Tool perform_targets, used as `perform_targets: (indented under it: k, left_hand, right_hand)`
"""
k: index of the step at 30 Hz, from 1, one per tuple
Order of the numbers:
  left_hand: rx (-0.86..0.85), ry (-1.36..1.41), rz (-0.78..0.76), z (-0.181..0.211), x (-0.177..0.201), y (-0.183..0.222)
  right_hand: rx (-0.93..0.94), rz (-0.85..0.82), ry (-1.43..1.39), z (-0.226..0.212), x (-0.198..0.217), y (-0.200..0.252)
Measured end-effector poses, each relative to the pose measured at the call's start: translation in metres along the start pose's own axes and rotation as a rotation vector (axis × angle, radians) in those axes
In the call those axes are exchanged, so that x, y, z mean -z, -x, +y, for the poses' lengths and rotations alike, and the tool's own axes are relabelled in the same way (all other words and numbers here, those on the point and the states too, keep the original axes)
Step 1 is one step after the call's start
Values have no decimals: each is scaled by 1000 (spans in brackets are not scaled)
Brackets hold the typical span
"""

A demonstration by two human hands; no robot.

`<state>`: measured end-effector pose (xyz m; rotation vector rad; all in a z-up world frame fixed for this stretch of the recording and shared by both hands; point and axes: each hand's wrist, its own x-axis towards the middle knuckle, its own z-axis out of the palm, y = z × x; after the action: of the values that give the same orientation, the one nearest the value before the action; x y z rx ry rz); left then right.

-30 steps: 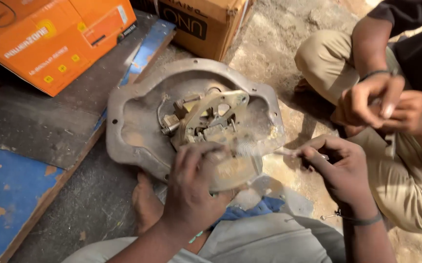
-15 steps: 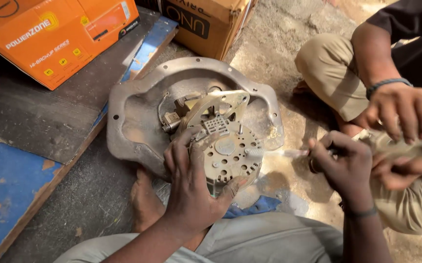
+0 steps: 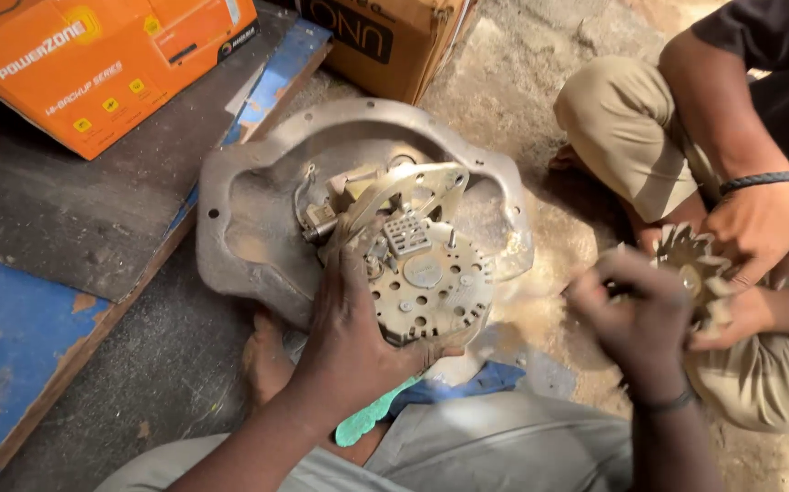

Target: Cleaning and inspecting an automotive alternator using a brush and screwdriver while sitting on the floor.

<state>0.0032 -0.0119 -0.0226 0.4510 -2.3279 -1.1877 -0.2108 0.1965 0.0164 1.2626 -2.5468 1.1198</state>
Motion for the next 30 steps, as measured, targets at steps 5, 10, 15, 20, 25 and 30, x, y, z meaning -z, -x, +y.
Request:
perform_targets:
  k: [5,10,15,20,25,30]
  left_hand:
    - [39,-2,20,7,3,-4]
    - [78,-77,12,-6,-11,6]
    - [127,-155,-88,15,4,-3]
    - [128,-37,-11,15,4,1]
    - [-19,-83,51,14,-7,14]
    - [103,-138,35,6,-21,10]
  right_hand:
    - [-15,32,140,-46,6,-5]
    - [-61,-2,283,-108,-2,14]
    - [-85,-144,630,-124,-7,5]
    - [-17,-210,672,-143,-4,7]
    - [-168,-142,713,-151,-1,21]
    - [-151,-89,631,-118,0,51]
